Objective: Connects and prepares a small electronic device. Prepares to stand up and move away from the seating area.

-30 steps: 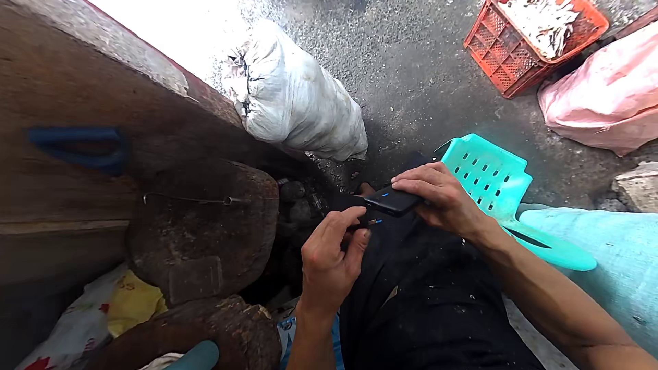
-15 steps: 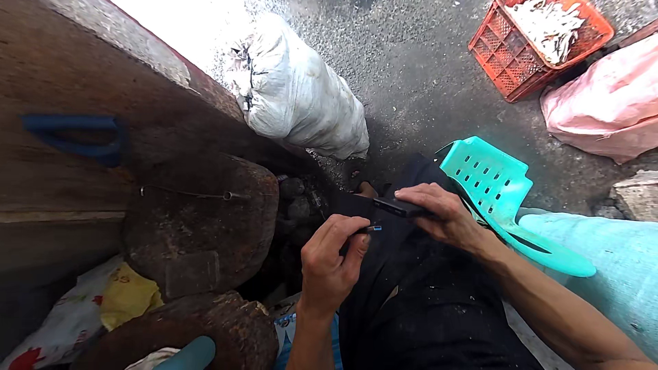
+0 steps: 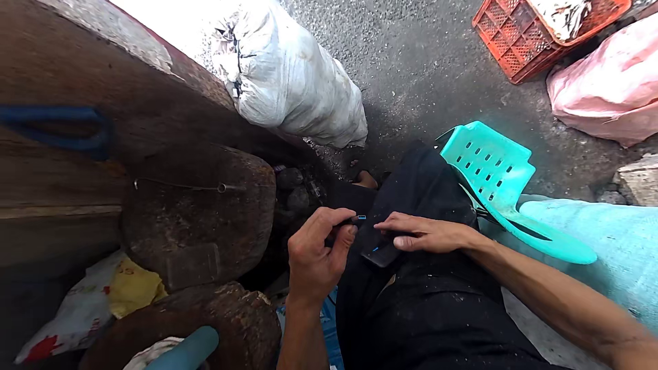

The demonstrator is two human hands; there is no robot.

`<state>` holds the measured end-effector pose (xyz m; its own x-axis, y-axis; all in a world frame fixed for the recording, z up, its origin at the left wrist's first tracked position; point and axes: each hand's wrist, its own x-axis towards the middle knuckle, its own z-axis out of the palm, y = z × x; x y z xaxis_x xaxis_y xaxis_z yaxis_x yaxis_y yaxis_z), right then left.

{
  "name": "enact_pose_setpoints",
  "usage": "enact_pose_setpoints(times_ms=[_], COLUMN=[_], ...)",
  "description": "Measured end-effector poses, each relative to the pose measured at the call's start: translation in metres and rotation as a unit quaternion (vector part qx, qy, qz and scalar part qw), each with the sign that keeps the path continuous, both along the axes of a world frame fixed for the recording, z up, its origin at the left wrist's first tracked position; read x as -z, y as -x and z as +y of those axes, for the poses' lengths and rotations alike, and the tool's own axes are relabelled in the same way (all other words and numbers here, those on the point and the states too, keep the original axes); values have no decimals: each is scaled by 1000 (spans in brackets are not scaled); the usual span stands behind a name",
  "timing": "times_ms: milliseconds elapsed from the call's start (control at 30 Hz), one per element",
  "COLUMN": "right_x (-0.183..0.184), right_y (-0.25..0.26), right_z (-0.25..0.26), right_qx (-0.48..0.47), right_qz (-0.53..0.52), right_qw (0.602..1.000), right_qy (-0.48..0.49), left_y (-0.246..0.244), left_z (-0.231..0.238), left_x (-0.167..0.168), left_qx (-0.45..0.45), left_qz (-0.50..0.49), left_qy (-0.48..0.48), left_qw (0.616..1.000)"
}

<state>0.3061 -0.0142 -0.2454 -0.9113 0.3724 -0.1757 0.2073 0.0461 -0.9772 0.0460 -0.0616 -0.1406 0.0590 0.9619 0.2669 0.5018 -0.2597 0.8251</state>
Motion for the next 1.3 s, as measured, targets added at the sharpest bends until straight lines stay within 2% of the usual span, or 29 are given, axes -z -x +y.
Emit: enact_pose_setpoints(times_ms=[133,233,400,500,600,767,1133,1233,1300], right_x=[-7,-15,-35,-26,-13,-11,-22,-34,-45], right_y=[10,19,7,-11,-28,-42,-37,-33,-29], right_z=[24,33,36,36,35,36,42,43,45], right_qx=[-127,-158,-85,-27,38,81,69,81,91], right_qz=[-89,-100,-53,23,112,179,181,130,79], right_qw=[988,982,994,999,987,971,978,988,992], right_qy=[3,-21,-47,24,110,136,81,32,-34], left_y=[1,1,0,-6,-14,-26,-33,-31,-28], left_z=[0,-1,-6,-7,-3,4,6,5,5], left_x=[2,1,-3,-10,-16,-24,-22,-19,-18], left_qx=[2,1,-8,5,12,13,27,25,24], left_qz=[-1,6,70,123,144,173,176,169,161], left_qy=[-1,-2,15,34,33,33,26,40,50], left_qw=[1000,1000,997,992,989,984,984,985,985])
